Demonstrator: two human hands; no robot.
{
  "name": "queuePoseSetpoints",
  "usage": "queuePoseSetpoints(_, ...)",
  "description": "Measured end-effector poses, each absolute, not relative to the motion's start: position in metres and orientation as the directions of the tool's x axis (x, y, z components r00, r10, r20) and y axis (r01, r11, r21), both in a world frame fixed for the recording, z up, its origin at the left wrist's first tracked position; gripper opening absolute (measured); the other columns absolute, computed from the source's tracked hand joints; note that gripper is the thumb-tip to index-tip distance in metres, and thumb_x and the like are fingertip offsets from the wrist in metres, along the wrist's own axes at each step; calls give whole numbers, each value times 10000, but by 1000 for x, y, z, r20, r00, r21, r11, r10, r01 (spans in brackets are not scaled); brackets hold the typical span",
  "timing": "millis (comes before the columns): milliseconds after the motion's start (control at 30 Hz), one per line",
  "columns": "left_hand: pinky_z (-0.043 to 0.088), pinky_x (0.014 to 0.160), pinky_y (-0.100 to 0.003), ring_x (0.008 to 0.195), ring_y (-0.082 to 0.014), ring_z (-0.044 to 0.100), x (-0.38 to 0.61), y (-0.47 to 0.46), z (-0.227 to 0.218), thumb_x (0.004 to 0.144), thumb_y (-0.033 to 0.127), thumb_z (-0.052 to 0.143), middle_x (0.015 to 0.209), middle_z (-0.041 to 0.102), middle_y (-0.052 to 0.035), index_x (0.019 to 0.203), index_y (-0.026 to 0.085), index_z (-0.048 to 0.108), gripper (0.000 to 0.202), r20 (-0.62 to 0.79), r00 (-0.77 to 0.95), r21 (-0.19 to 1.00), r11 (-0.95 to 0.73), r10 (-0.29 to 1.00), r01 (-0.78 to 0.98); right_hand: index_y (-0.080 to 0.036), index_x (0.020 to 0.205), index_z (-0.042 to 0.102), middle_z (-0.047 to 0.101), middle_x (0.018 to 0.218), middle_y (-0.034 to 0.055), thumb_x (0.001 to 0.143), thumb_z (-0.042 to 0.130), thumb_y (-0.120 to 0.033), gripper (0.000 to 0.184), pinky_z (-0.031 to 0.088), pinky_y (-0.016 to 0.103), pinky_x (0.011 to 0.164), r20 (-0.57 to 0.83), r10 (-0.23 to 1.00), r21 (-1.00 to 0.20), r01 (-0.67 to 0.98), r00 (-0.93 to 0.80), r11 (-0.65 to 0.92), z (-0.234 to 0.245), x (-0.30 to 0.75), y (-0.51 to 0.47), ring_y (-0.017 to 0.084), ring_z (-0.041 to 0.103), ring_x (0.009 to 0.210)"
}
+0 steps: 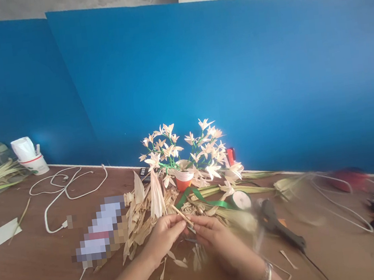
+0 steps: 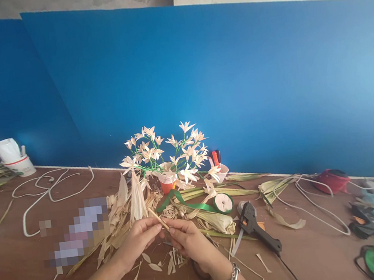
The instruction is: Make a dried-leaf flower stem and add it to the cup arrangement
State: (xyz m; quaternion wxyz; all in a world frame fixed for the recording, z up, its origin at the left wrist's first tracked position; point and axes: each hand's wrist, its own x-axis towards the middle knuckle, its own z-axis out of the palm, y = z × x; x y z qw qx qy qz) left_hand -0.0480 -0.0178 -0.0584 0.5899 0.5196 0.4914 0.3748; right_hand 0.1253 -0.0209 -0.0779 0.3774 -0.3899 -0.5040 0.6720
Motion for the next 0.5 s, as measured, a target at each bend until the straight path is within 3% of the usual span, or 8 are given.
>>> queuePoseSetpoints(133,263,495,-234,485,-97,367,-47,-19,-58,758,349,548,558,576,14,601,157,619,259,-137,183,983,111,974,147,-206,1160,661,644,659,25,840,591,-416,389,505,289,648,-141,907,-982,-59,-397,-178,-79,125,-22,168,601,661)
queuePoseSetpoints(267,241,485,-238,456,-94,339,-42,-21,-59,704,291,525,450,450,49,489,184,509,241,-141,63,984,133,988,122,-219,1166,663,688,780,35,881,483,-263,340,503,320,755,28,928,-980,173,-372,98,-70,119,-24,190,619,788)
queuePoseSetpoints(367,209,469,-234,446,-84,306,-38,-21,-63,666,312,540,442,427,56,480,185,483,231,-196,-4,980,196,981,32,-247,1198,640,700,837,37,862,385,-129,438,495,303,770,180,921,-866,389,-345,314,-67,114,-28,180,628,801)
queuePoseSetpoints(500,170,457,-229,429,-66,272,-35,-21,-65,633,324,555,434,416,62,466,182,465,237,-248,-13,968,247,969,-49,-258,1275,572,692,788,60,810,332,-44,565,484,263,636,255,906,-627,655,-339,422,-75,110,-31,175,618,683)
